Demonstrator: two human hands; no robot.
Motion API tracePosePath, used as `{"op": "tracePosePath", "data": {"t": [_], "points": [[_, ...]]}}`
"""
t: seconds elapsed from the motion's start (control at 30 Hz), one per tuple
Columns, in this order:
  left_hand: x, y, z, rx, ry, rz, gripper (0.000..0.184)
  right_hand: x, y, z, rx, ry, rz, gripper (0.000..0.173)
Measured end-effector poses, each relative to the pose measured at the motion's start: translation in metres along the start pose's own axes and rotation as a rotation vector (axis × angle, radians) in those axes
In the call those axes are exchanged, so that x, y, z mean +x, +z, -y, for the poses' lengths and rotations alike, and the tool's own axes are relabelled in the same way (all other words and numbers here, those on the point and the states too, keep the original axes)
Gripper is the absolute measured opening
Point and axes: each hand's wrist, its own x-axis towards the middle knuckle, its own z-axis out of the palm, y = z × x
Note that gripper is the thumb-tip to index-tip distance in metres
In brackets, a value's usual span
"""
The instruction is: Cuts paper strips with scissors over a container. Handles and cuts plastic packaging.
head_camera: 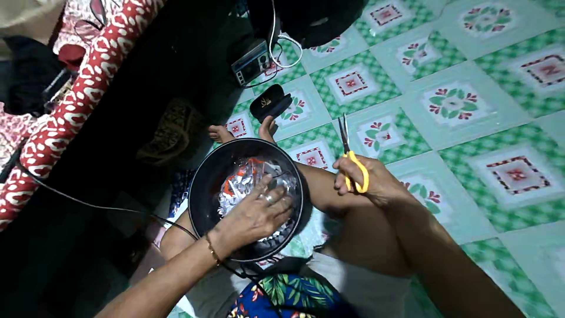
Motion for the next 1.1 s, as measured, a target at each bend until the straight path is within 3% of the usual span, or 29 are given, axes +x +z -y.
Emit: {"op": "tracePosePath", "data": {"t": [0.07, 0.17, 0.43, 0.57, 0.7, 0.8, 0.93, 1.1], "points": [[0.013, 0.005, -0.001, 0.010, 0.041, 0.131, 0.023, -0.001, -0.001, -0.002, 0.012, 0.001, 0.003, 0.020], [0.023, 0.007, 0.003, -0.040, -0.046, 0.343, 0.024, -0.001, -0.004, -0.006, 0.027, 0.014, 0.000, 0.020], [0.017, -0.001, 0.012, -0.047, -0.145, 0.410, 0.020, -0.001, -0.005, -0.006, 0.018, 0.043, -0.041, 0.023], [0.000, -0.007, 0.014, -0.082, -0.296, 0.364, 0.020, 0.000, -0.002, -0.008, -0.042, -0.009, -0.007, 0.021], [-0.014, -0.011, 0.020, -0.346, -0.494, 0.286, 0.019, -0.007, 0.007, 0.001, -0.149, -0.044, -0.073, 0.019], [-0.024, -0.018, 0.027, -0.651, -0.654, 0.012, 0.018, -0.033, 0.023, 0.014, -0.281, -0.146, -0.116, 0.023], [-0.033, -0.034, 0.029, -1.077, -1.023, -0.221, 0.005, -0.075, 0.051, 0.021, -0.462, -0.293, 0.015, 0.030], [-0.046, -0.046, 0.026, -1.295, -1.148, -0.315, 0.012, -0.097, 0.087, 0.033, -0.752, -0.093, 0.216, 0.054]]}}
